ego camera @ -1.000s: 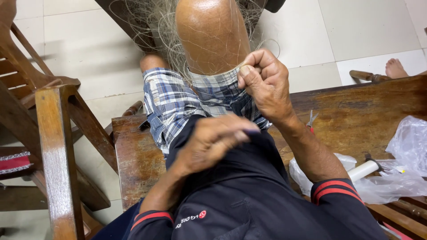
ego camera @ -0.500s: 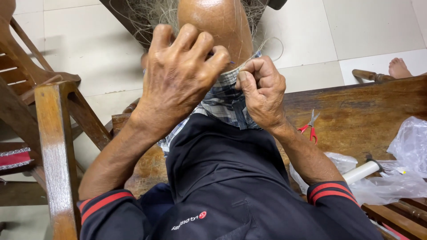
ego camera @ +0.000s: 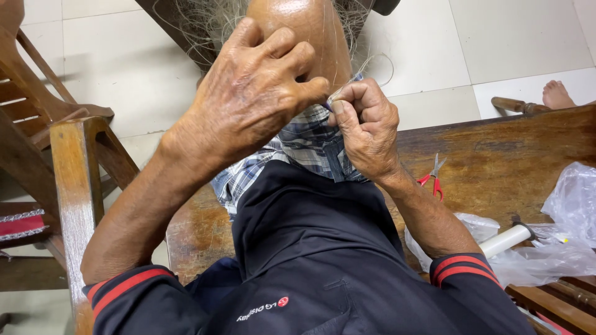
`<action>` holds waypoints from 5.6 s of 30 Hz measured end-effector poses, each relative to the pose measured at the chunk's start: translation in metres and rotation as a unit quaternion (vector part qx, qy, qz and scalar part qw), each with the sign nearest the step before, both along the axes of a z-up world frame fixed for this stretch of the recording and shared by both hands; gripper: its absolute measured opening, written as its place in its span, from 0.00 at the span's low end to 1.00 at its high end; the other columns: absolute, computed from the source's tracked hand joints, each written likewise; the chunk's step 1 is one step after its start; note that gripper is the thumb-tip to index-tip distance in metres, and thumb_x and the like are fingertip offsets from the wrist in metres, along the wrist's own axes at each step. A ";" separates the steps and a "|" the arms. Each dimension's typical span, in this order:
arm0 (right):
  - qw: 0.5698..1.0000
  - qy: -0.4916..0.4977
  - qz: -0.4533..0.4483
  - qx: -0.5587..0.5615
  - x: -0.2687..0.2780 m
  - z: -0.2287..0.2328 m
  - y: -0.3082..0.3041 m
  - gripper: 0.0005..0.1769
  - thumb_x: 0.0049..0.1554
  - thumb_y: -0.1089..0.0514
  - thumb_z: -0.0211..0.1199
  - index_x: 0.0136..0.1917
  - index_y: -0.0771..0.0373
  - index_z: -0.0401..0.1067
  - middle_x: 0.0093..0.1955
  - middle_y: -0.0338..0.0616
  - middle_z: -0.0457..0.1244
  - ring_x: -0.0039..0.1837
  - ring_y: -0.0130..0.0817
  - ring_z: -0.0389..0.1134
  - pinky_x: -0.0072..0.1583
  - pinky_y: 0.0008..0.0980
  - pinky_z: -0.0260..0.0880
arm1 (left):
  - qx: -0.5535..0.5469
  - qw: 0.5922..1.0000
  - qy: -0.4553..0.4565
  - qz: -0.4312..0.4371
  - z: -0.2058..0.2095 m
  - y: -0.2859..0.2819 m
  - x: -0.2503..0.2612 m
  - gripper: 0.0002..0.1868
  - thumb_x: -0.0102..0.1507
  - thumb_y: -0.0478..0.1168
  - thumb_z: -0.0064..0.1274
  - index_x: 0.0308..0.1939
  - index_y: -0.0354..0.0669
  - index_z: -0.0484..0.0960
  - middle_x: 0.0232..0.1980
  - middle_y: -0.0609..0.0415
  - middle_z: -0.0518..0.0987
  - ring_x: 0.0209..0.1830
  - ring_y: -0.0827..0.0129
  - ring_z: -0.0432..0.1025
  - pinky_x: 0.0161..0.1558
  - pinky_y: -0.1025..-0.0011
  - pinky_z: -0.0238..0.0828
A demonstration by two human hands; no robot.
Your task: Repairing a fishing net using a netting needle and scissors
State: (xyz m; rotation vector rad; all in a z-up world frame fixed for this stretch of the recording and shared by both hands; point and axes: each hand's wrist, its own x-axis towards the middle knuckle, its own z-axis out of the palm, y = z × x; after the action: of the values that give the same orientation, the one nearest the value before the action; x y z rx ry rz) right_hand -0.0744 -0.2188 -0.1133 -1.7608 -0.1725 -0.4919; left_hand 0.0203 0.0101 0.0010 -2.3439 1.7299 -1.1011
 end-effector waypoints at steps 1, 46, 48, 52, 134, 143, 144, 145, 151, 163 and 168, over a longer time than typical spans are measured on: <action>1.000 -0.001 -0.001 0.000 0.000 0.000 -0.001 0.03 0.79 0.61 0.63 0.59 0.61 0.73 0.55 0.41 0.70 0.47 0.28 0.77 0.52 0.25 0.79 | 0.000 1.000 -0.001 -0.001 -0.001 0.001 0.003 0.10 0.83 0.47 0.64 0.46 0.66 0.85 0.47 0.61 0.76 0.53 0.63 0.72 0.51 0.59 0.67; 0.999 -0.007 0.001 0.039 -0.012 0.014 0.011 0.11 0.79 0.57 0.61 0.53 0.63 0.71 0.44 0.44 0.73 0.40 0.29 0.71 0.48 0.27 0.75 | -0.378 0.879 0.090 -0.276 -0.088 -0.085 -0.142 0.05 0.80 0.38 0.57 0.56 0.55 0.87 0.51 0.63 0.89 0.52 0.66 0.81 0.61 0.60 0.73; 1.000 -0.006 -0.017 0.000 -0.015 0.016 0.011 0.10 0.79 0.58 0.61 0.53 0.62 0.73 0.45 0.41 0.73 0.42 0.29 0.73 0.50 0.27 0.76 | -0.383 0.876 0.096 -0.278 -0.086 -0.083 -0.145 0.06 0.80 0.39 0.57 0.56 0.57 0.89 0.53 0.63 0.89 0.52 0.66 0.82 0.62 0.59 0.74; 1.000 -0.019 0.005 -0.022 -0.018 0.004 0.001 0.09 0.80 0.57 0.63 0.60 0.65 0.75 0.49 0.46 0.75 0.45 0.33 0.77 0.51 0.26 0.81 | -0.416 0.873 0.115 -0.226 -0.087 -0.086 -0.130 0.06 0.79 0.41 0.67 0.60 0.57 0.90 0.59 0.60 0.88 0.56 0.63 0.82 0.63 0.57 0.77; 0.994 0.017 0.079 0.068 0.035 -0.008 -0.029 0.08 0.76 0.56 0.70 0.56 0.62 0.77 0.56 0.47 0.71 0.44 0.27 0.70 0.53 0.25 0.74 | -0.145 0.512 0.688 -0.493 -0.188 -0.164 -0.195 0.16 0.82 0.47 0.61 0.70 0.48 0.89 0.64 0.52 0.92 0.66 0.61 0.89 0.73 0.66 0.88; 0.994 0.008 0.087 0.072 0.032 -0.006 -0.023 0.08 0.76 0.56 0.69 0.56 0.62 0.76 0.54 0.44 0.70 0.44 0.26 0.69 0.53 0.24 0.71 | -0.295 0.740 0.432 -0.423 -0.099 -0.092 -0.184 0.10 0.87 0.43 0.57 0.67 0.42 0.87 0.53 0.50 0.88 0.48 0.54 0.83 0.51 0.54 0.73; 0.993 0.010 0.092 0.068 0.029 -0.004 -0.023 0.09 0.76 0.55 0.69 0.57 0.62 0.76 0.52 0.43 0.70 0.44 0.25 0.69 0.55 0.24 0.70 | -0.325 0.794 0.337 -0.389 -0.079 -0.078 -0.184 0.04 0.86 0.36 0.64 0.63 0.40 0.89 0.48 0.49 0.86 0.42 0.56 0.77 0.46 0.55 0.66; 0.994 0.006 0.082 0.068 0.028 -0.003 -0.021 0.09 0.76 0.55 0.69 0.57 0.62 0.76 0.52 0.43 0.70 0.44 0.25 0.69 0.55 0.24 0.70 | -0.320 0.791 0.338 -0.398 -0.062 -0.064 -0.187 0.04 0.86 0.36 0.64 0.63 0.40 0.89 0.48 0.49 0.86 0.42 0.56 0.77 0.46 0.55 0.66; 0.993 0.017 0.079 0.081 0.021 0.002 -0.011 0.07 0.76 0.54 0.69 0.57 0.57 0.75 0.59 0.42 0.72 0.43 0.24 0.70 0.52 0.22 0.72 | -0.335 0.845 0.292 -0.297 -0.032 -0.036 -0.204 0.21 0.83 0.46 0.75 0.41 0.48 0.81 0.30 0.65 0.61 0.26 0.76 0.58 0.36 0.70 0.56; 0.987 -0.011 0.054 0.152 0.022 0.002 0.013 0.03 0.72 0.60 0.73 0.56 0.61 0.84 0.36 0.38 0.71 0.46 0.21 0.71 0.54 0.27 0.77 | -0.308 0.767 0.401 -0.395 -0.042 -0.061 -0.190 0.08 0.81 0.43 0.67 0.47 0.51 0.90 0.36 0.63 0.77 0.27 0.72 0.68 0.35 0.67 0.65; 0.985 -0.009 0.069 0.160 0.024 0.000 0.011 0.04 0.73 0.59 0.71 0.57 0.61 0.83 0.35 0.39 0.70 0.45 0.22 0.70 0.53 0.29 0.76 | -0.353 0.741 0.460 -0.339 -0.058 -0.054 -0.199 0.05 0.76 0.43 0.67 0.47 0.53 0.95 0.36 0.61 0.86 0.27 0.67 0.76 0.32 0.64 0.73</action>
State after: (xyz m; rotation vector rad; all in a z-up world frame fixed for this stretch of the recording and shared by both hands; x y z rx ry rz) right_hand -0.0505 -0.2077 -0.1137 -1.4193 -0.2147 -0.4108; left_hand -0.1785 -0.0442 -0.0568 -3.1170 3.1849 -0.6745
